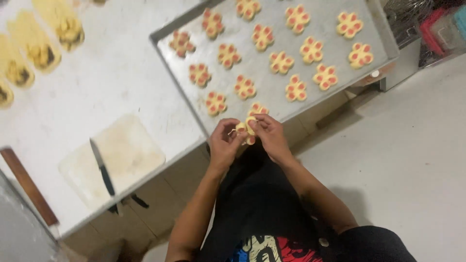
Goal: Shaping dough into flower patterns by cutting and folding, then arranging them on a baking tray.
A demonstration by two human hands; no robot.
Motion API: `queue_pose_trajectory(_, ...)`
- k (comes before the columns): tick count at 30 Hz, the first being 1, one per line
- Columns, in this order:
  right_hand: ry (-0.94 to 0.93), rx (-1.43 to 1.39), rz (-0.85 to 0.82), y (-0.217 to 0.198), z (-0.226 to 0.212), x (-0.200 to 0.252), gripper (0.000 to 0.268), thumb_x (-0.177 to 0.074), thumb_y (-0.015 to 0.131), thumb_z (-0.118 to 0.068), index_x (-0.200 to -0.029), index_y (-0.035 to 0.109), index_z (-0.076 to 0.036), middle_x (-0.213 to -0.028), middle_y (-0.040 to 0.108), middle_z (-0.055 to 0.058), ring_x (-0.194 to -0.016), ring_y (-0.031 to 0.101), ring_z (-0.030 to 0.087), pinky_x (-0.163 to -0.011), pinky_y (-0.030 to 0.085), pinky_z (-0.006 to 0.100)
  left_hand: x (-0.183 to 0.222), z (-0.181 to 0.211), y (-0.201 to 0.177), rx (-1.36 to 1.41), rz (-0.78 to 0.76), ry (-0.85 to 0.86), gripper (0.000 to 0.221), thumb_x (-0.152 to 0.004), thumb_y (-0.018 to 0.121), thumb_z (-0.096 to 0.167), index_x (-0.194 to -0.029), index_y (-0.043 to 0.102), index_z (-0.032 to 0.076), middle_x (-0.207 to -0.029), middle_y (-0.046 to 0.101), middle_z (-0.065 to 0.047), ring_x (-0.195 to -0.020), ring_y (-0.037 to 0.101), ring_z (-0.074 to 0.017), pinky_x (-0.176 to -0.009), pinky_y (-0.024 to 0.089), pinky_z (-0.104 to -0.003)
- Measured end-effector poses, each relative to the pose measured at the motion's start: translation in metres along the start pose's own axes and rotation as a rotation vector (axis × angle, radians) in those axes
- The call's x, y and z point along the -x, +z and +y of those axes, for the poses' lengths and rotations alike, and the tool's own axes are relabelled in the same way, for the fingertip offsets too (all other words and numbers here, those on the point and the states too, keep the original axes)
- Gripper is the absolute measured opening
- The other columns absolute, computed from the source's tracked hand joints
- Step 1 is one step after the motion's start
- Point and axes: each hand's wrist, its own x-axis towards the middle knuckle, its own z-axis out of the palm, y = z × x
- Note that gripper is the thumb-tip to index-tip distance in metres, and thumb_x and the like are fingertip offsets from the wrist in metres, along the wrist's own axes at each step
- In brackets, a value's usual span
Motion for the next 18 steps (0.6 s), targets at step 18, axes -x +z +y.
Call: queue_pose_trajectory(18, -0.159, 0.911, -0.097, -0.268, -0.186, -0.378, 0.035, -0.097, 0.073, -0.018, -0.126, 0.058, -0.008, -0.116, 0.075, 0.02, -0.105, 0.071, 0.046, -0.087, 0.056, 0.055, -0.371, -0.086, 0.331, -0.628, -0.029, -0.042, 0.042, -0.082, 0.084, 0.005, -0.12, 0.067, 0.012, -0.111, 0.074, -0.014, -0.099, 0.076, -0.0373, -0.086, 0.064, -0.043)
